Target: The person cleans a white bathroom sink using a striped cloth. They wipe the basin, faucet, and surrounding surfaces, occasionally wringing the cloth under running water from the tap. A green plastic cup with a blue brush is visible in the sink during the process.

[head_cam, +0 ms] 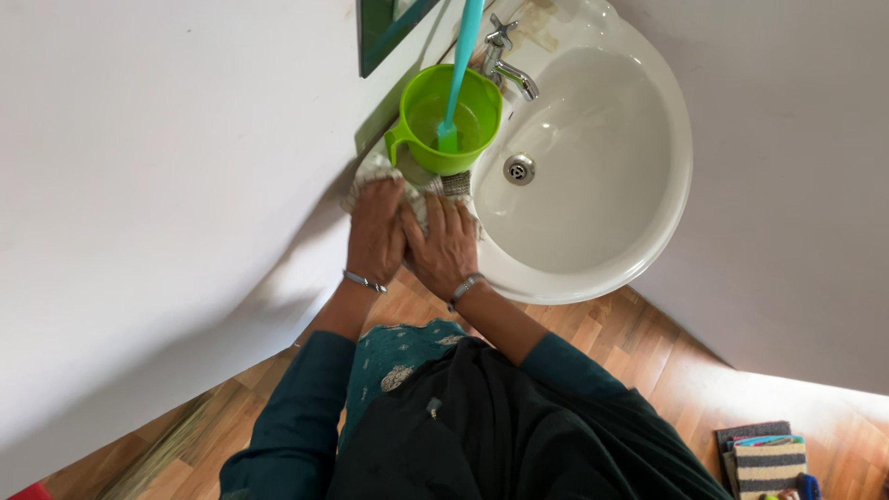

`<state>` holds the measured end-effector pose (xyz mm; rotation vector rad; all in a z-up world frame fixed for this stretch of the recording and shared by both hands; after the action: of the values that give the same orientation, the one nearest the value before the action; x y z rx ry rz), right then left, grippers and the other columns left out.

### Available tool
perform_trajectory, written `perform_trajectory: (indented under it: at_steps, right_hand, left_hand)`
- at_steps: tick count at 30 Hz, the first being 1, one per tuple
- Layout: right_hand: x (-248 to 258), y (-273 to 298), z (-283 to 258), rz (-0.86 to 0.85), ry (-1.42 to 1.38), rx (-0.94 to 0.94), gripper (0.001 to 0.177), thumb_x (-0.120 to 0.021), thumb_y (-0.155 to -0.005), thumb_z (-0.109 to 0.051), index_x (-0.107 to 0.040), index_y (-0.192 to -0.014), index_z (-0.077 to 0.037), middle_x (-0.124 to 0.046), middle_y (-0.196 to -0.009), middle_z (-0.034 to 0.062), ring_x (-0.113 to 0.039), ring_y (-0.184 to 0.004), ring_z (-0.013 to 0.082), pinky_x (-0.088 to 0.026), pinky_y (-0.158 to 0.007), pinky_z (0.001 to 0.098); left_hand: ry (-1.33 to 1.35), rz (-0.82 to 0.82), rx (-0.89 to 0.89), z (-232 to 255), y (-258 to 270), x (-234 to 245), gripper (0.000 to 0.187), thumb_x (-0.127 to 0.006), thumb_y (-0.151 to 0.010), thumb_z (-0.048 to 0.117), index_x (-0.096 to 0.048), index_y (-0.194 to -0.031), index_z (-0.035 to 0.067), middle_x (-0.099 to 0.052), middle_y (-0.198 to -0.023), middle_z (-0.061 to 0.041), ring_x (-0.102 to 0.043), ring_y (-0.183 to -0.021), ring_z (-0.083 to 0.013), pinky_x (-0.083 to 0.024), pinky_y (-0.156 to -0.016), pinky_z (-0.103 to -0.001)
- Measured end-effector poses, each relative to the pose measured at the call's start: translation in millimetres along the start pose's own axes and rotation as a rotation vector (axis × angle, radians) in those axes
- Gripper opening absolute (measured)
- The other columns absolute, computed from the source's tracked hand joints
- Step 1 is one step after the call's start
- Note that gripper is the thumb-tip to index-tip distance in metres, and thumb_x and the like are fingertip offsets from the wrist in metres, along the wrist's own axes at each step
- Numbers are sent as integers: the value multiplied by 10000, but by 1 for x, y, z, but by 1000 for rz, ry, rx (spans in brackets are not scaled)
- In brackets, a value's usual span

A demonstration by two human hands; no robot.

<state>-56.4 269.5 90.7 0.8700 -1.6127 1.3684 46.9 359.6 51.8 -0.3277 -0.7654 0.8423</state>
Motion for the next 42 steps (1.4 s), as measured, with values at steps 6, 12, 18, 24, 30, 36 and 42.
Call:
perform_trajectory:
  at_steps: [6,12,18,24,30,36,42]
  right_hand:
    - [-12,-29,-7,-19,43,14,727,-749,-848,-375,-450,-1435,-67,-529,-1337,280,-562,-1216,438,-459,-1033,595]
    - [-18,-44,-6,-104,-17,-23,675,-761,-845,-358,-483,-1383,-59,-555,-1311,272,-589,-1139,400,-490,-980,542]
    - [-9,-29,-15,-49,104,81,648,-728,-845,-315,-493,-1405,-89,-477,-1438,264,-486,-1310,422,-443,-1030,604]
    - [-6,32,-17,-60,266,79,531,-660,-903,-210,-517,-1415,-205,-375,-1590,148,-292,-1491,373,-376,-1090,675]
    - [-7,117,16,13,204,69,476,-675,-997,-227,-504,-1437,-290,-340,-1663,102,-265,-1555,344,-308,-1170,619]
    - [-7,192,67,112,331,-6,625,-713,-1010,-313,-375,-1530,-399,-335,-1671,85,-294,-1542,288,-173,-1273,548]
    - [16,234,121,207,337,34,639,-731,-1058,-352,-310,-1538,-394,-273,-1712,61,-259,-1588,287,-141,-1326,554]
  left_hand:
    - [-83,12,-59,-9,-28,21,443,-446,-969,121,-553,-1379,-6,-593,-1406,-214,-492,-1394,-409,-381,-1165,-530]
    - [-41,-22,51,-8,-35,28,385,-461,-967,81,-582,-1326,6,-619,-1370,-220,-563,-1315,-408,-454,-1090,-476]
    - [51,78,124,-19,5,4,460,-435,-1037,87,-462,-1488,1,-531,-1488,-234,-495,-1400,-416,-411,-1182,-459]
    - [89,24,200,-11,65,-32,573,-456,-1093,127,-254,-1606,-25,-319,-1629,-304,-296,-1524,-486,-319,-1238,-489]
    - [-72,-87,126,50,96,-57,643,-533,-1028,145,-267,-1576,-62,-374,-1573,-307,-341,-1479,-498,-273,-1241,-550]
    - [-189,-303,-134,80,100,-91,644,-610,-999,244,-370,-1569,64,-458,-1525,-183,-405,-1445,-388,-263,-1209,-592]
    - [-383,-288,-529,113,78,-108,602,-574,-1040,289,-397,-1599,148,-527,-1517,-60,-487,-1397,-240,-334,-1084,-428]
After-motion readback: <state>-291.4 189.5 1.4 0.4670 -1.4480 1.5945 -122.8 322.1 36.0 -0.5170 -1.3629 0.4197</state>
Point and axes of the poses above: each hand's wrist, its own y-axis away from the middle knuckle, its own x-axis out of the back of the hand, z = x × y, the point moved 3 cm from there along -y, towards the middle knuckle
